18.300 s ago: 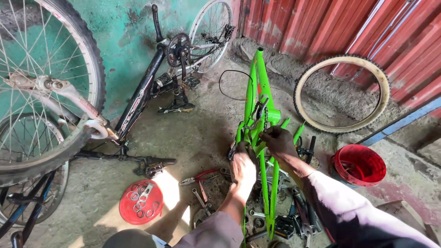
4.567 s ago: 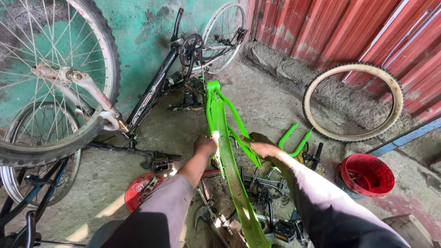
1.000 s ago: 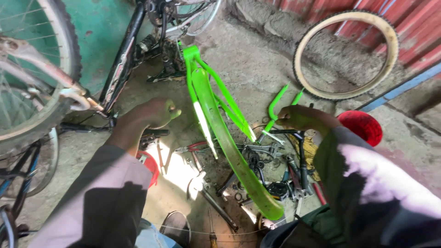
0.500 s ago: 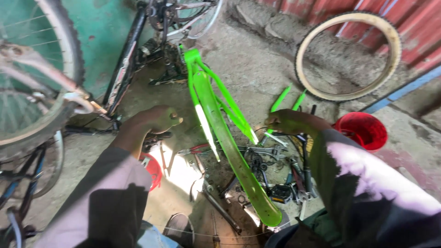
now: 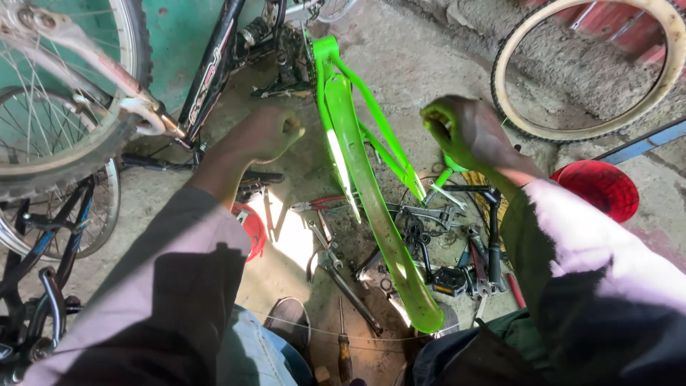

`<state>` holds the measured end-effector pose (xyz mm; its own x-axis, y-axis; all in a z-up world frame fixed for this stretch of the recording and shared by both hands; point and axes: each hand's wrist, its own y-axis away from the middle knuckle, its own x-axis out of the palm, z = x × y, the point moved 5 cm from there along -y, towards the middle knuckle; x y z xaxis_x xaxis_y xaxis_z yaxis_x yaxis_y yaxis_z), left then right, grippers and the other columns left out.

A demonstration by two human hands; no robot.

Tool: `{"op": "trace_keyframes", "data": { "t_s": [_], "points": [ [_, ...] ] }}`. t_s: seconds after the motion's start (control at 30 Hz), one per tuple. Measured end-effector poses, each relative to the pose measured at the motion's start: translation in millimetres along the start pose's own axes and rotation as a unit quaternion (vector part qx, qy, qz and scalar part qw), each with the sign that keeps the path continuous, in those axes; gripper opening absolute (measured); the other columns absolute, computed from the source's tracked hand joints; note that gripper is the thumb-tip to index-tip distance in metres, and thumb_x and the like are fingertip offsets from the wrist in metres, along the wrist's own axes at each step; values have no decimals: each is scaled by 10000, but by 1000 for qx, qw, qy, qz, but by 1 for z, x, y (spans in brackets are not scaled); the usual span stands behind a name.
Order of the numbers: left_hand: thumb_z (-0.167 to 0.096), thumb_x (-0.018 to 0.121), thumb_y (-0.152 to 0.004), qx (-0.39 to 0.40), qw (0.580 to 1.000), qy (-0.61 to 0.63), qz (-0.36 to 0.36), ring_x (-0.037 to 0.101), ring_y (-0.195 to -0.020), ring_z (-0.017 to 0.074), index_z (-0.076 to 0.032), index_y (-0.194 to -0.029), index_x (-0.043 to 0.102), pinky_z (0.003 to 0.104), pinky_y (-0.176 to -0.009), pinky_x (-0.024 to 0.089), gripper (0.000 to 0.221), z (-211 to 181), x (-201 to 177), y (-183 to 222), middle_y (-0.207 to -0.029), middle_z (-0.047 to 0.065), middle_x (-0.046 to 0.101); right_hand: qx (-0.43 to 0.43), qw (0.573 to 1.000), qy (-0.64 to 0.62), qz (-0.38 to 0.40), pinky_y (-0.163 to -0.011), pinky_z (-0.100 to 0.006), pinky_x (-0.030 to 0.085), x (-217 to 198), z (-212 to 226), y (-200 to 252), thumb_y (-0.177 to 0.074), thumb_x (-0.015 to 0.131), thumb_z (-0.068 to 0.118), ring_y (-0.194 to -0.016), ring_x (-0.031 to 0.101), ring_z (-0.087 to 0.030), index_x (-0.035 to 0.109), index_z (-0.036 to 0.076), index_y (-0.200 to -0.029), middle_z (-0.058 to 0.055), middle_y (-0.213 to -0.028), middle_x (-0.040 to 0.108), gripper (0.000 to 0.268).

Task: Servicing and assembling a bicycle crankset, including inspecting the frame and sorting bearings in a tray.

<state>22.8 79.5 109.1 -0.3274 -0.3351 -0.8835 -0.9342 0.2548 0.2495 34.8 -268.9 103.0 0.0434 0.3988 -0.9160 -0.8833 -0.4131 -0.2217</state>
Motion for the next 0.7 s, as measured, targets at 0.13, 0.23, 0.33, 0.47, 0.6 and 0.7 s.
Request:
{"op": "trace_keyframes", "data": {
  "t_s": [0.13, 0.23, 0.33, 0.47, 0.6, 0.7],
  "points": [
    [-260, 480, -1049, 23, 999, -16, 35, 719, -964, 366, -40, -1241, 713, 509, -853, 566, 373, 3, -4, 4, -1015, 188, 726, -81, 993, 46, -68, -669, -523, 558, -21, 55, 6, -934, 715, 214, -772, 714, -403, 695, 179, -1120, -109, -968, 702, 190],
    [-269, 475, -1051, 0, 998, -17, 64, 705, -901, 371, 8, -1190, 731, 522, -846, 548, 402, 52, 19, 0, -964, 231, 717, -164, 983, 51, -65, -711, -451, 579, -38, 104, 23, -987, 697, 244, -850, 697, -333, 655, 229, -1017, -18, -907, 592, 54],
    [-298, 522, -1050, -14, 988, -87, 125, 687, -752, 339, 18, -1034, 765, 498, -768, 558, 399, 142, 71, -13, -834, 213, 708, -254, 965, 41, -57, -789, -381, 579, -41, 144, 35, -1035, 643, 253, -980, 708, -307, 669, 185, -1042, -15, -1038, 649, 73],
    [-250, 545, -1038, -86, 974, -70, 199, 650, -708, 328, 48, -964, 765, 475, -781, 531, 377, 136, 63, 37, -742, 197, 674, -310, 950, 41, -20, -805, -401, 576, -27, 175, 38, -1005, 658, 246, -994, 704, -297, 643, 158, -1004, -46, -1019, 651, 89],
    [-275, 515, -986, -77, 981, -77, 158, 720, -975, 444, 20, -1054, 790, 557, -893, 539, 409, 151, 66, 15, -927, 282, 750, -322, 945, 49, 16, -825, -411, 562, -9, 170, 36, -1018, 635, 286, -1026, 684, -302, 624, 141, -1039, -59, -1009, 636, 147],
    [-367, 557, -1009, -48, 993, -54, 92, 713, -993, 419, -58, -1137, 772, 569, -864, 551, 398, 144, 64, -5, -960, 224, 743, -311, 947, 70, 30, -816, -395, 566, -3, 161, 30, -1007, 642, 309, -1011, 687, -291, 636, 157, -1043, -49, -986, 633, 156]
  ]
}}
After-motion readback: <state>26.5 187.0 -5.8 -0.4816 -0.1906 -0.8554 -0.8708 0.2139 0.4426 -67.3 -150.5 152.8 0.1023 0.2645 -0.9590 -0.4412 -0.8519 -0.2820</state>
